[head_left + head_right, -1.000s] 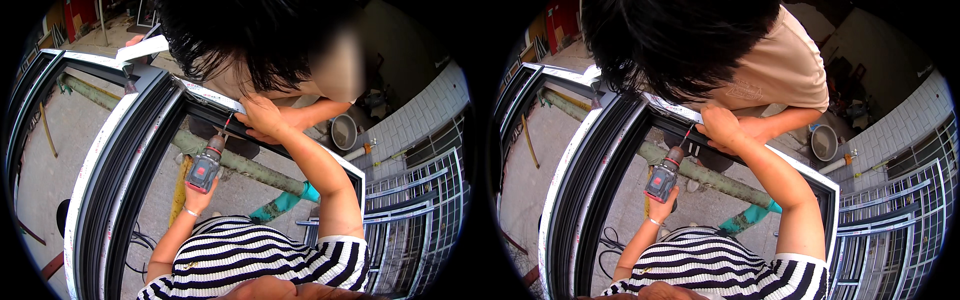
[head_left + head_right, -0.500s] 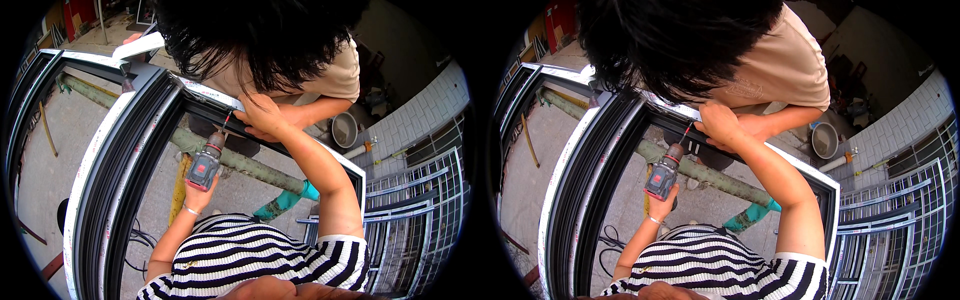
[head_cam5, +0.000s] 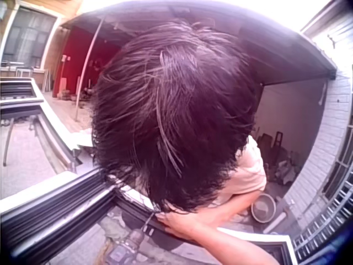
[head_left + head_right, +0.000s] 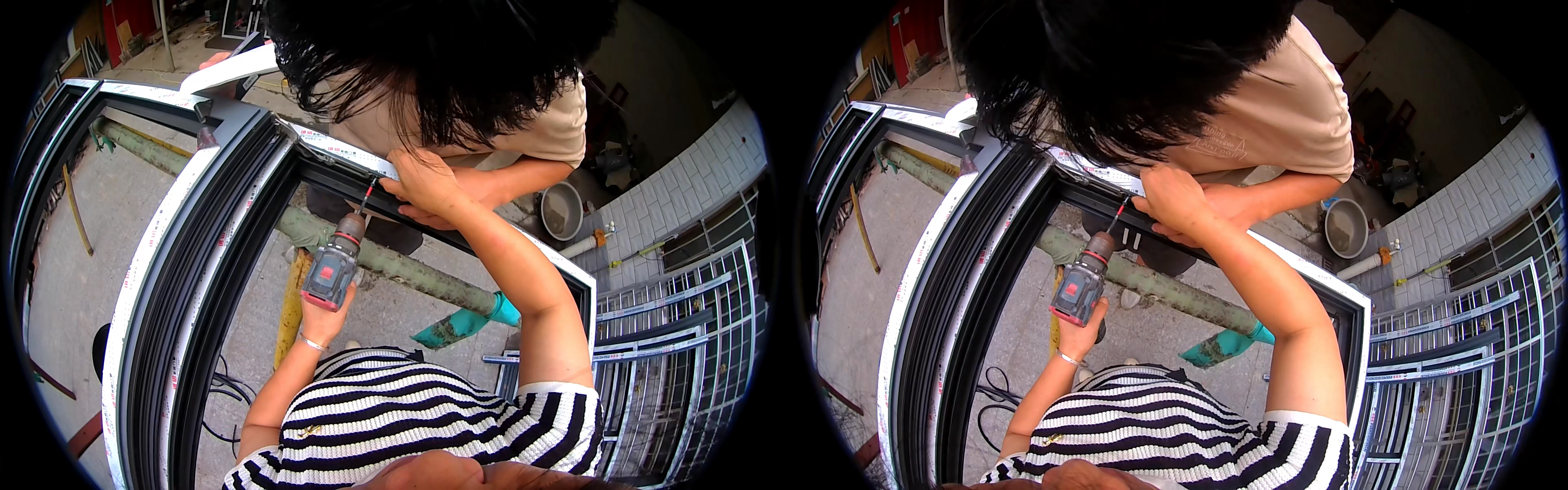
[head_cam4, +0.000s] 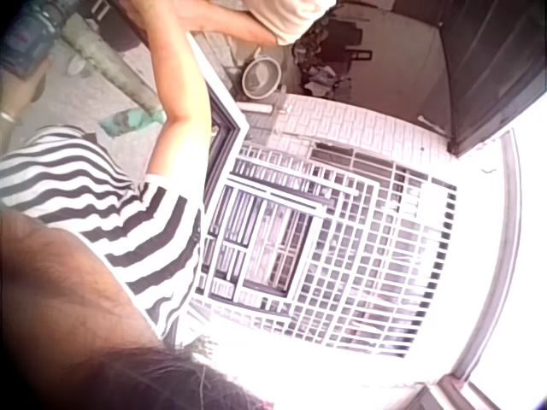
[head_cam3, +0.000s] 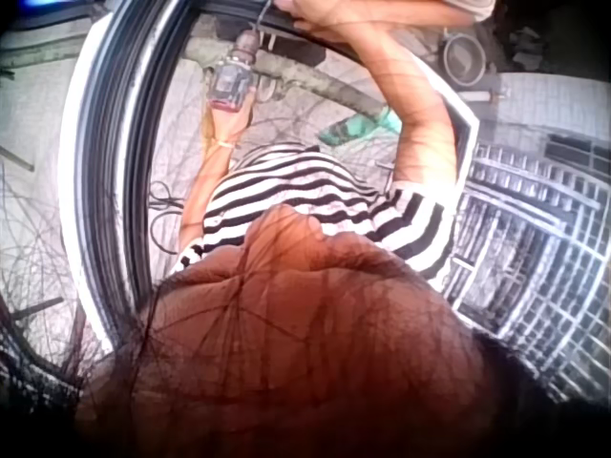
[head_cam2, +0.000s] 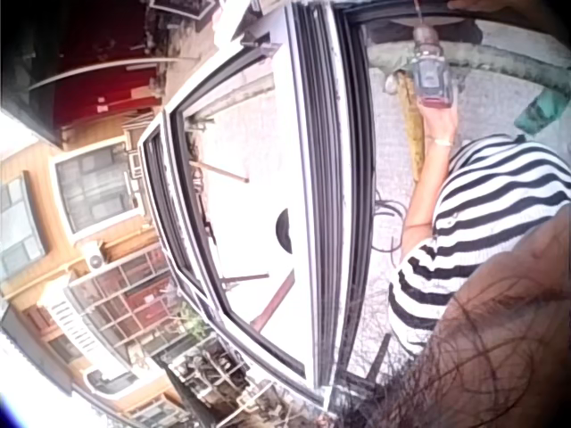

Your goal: The person assembles a window frame by picking up screws from a container and using a power drill to secure the metal frame pieces together while another person assists.

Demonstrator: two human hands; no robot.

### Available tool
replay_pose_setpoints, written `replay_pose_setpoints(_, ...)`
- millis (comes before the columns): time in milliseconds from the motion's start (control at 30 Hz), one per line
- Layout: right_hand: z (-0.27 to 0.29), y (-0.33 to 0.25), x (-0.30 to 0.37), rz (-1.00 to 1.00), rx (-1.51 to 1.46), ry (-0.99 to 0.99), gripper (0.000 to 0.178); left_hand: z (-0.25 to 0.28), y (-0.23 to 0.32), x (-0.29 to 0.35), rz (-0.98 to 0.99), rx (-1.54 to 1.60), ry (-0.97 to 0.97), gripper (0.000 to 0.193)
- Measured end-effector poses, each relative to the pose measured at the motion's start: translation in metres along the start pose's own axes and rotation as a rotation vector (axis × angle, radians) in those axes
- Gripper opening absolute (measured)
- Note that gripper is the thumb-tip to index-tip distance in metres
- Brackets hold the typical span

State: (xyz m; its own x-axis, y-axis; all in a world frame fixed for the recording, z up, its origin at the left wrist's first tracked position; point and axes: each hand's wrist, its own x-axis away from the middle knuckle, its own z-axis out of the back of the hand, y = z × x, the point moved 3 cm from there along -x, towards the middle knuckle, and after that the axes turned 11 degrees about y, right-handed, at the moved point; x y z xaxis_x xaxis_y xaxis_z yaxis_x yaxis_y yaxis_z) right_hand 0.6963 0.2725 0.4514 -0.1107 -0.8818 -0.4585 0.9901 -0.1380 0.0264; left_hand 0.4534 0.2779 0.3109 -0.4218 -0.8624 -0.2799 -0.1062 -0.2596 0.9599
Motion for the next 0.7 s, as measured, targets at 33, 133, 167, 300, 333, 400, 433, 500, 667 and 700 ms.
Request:
replay_pose_setpoints(33,0.000,0.000,0.000,0.007,-0.002,0.010,0.033,0.000,0.000,0.000,0.006,0.003,-0.003,0.012)
replay_pose_setpoints(133,0.002,-0.001,-0.001,-0.008,0.016,-0.014,0.034,-0.001,-0.001,0.001,0.001,0.007,0.008,0.013)
replay_pose_setpoints(167,0.002,-0.001,-0.001,-0.011,0.019,-0.023,0.034,-0.001,-0.002,0.001,-0.002,0.003,0.004,0.013)
replay_pose_setpoints(300,0.006,-0.004,-0.003,-0.032,-0.002,-0.081,0.034,-0.001,-0.003,0.003,-0.016,-0.019,0.000,0.015)
replay_pose_setpoints(333,0.007,-0.005,-0.004,-0.039,-0.015,-0.100,0.034,-0.001,-0.003,0.003,-0.019,-0.028,0.004,0.015)
replay_pose_setpoints(400,0.007,-0.005,-0.003,-0.042,-0.013,-0.077,0.034,-0.001,-0.003,0.002,-0.013,-0.025,0.002,0.015)
replay_pose_setpoints(433,0.007,-0.005,-0.003,-0.043,-0.011,-0.065,0.034,-0.002,-0.002,0.003,-0.010,-0.023,0.000,0.015)
replay_pose_setpoints(500,0.009,-0.006,-0.004,-0.057,-0.013,-0.100,0.034,-0.002,-0.001,0.003,0.003,-0.017,0.003,0.015)
replay_pose_setpoints(667,0.009,-0.007,-0.005,-0.061,0.005,-0.122,0.035,-0.001,0.005,0.002,0.003,-0.056,-0.013,0.013)
replay_pose_setpoints(700,0.008,-0.006,-0.004,-0.057,0.007,-0.118,0.035,-0.001,0.006,0.002,0.008,-0.058,-0.012,0.014)
